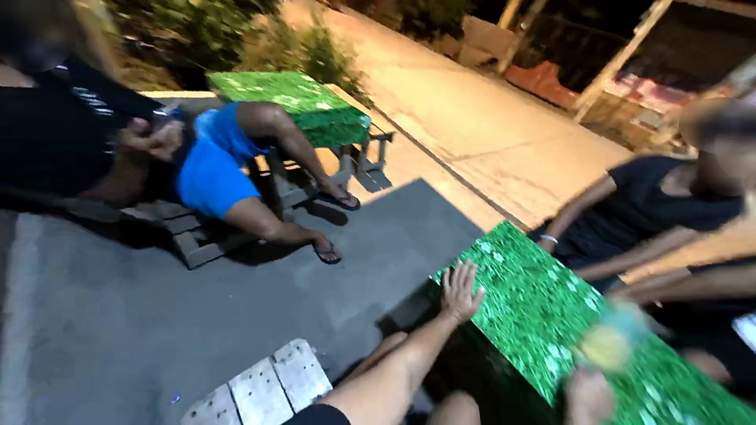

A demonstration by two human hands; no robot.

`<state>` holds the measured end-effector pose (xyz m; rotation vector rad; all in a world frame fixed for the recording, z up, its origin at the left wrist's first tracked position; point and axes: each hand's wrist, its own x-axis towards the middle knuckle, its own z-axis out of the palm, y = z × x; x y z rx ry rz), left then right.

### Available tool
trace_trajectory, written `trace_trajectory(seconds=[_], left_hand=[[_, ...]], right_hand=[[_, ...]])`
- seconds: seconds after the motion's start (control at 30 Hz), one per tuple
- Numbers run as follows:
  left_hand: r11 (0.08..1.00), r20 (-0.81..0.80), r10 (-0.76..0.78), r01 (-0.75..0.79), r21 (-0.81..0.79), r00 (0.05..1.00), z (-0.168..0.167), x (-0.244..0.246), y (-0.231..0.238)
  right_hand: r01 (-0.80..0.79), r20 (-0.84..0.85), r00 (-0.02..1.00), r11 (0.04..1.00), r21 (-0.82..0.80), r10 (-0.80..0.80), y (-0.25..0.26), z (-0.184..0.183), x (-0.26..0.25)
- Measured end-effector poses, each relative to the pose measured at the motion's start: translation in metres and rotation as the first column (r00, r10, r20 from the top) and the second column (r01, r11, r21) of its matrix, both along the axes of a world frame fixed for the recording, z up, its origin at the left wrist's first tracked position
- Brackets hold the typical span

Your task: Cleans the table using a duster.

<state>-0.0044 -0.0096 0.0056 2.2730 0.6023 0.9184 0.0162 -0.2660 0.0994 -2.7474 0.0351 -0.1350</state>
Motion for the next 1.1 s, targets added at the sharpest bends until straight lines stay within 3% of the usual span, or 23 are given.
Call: trace_trajectory(seconds=[0.17, 0.27, 0.37, 0.47, 0.53, 0.6, 0.7, 0.8, 0.93, 1.03, 1.1], left_hand=[[0.997, 0.006, -0.025, 0.024, 0.069, 1.0, -0.022, 0.009, 0.004], [0.99, 0.013, -0.059, 0.056, 0.131, 0.998, -0.029, 0.009, 0.008], [0.986, -0.03, -0.082, 0.085, 0.14, 0.996, -0.029, 0.007, 0.009], [0.985, -0.105, -0.071, 0.086, 0.152, 0.992, -0.029, 0.01, 0.008], [0.978, -0.206, -0.1, 0.134, 0.158, 0.973, -0.024, 0.009, 0.008], [0.968, -0.318, -0.133, 0.192, 0.162, 0.939, -0.019, 0.01, 0.009], [0.952, -0.464, -0.164, 0.263, 0.157, 0.87, -0.009, 0.012, 0.012], [0.926, -0.572, -0.187, 0.337, 0.168, 0.798, 0.0, 0.02, 0.017], [0.883, -0.633, -0.251, 0.441, 0.16, 0.732, 0.01, 0.03, 0.028], [0.867, -0.654, -0.284, 0.479, 0.137, 0.702, 0.015, 0.029, 0.031], [0.87, -0.623, -0.291, 0.472, 0.145, 0.727, 0.015, 0.027, 0.033]], right_hand=[[-0.4, -0.258, 0.894, 0.912, -0.087, 0.368, 0.107, -0.017, -0.065], [-0.452, -0.271, 0.858, 0.892, 0.0, 0.435, 0.085, -0.032, -0.091], [-0.279, -0.147, 0.943, 0.95, 0.138, 0.299, -0.006, -0.052, -0.093], [0.107, -0.058, 0.993, 0.988, 0.11, -0.101, -0.112, -0.057, -0.105], [0.404, -0.054, 0.914, 0.914, 0.028, -0.402, -0.171, -0.054, -0.116], [0.607, -0.056, 0.793, 0.795, -0.021, -0.607, -0.209, -0.052, -0.121], [0.692, -0.104, 0.713, 0.72, -0.059, -0.694, -0.201, -0.039, -0.115], [0.534, -0.193, 0.816, 0.838, -0.112, -0.545, -0.131, -0.03, -0.104], [0.065, -0.296, 0.952, 0.997, -0.03, -0.071, -0.033, -0.032, -0.111], [-0.307, -0.305, 0.903, 0.951, 0.034, 0.302, -0.01, -0.038, -0.108], [-0.366, -0.271, 0.899, 0.93, -0.036, 0.343, -0.028, -0.034, -0.083]])
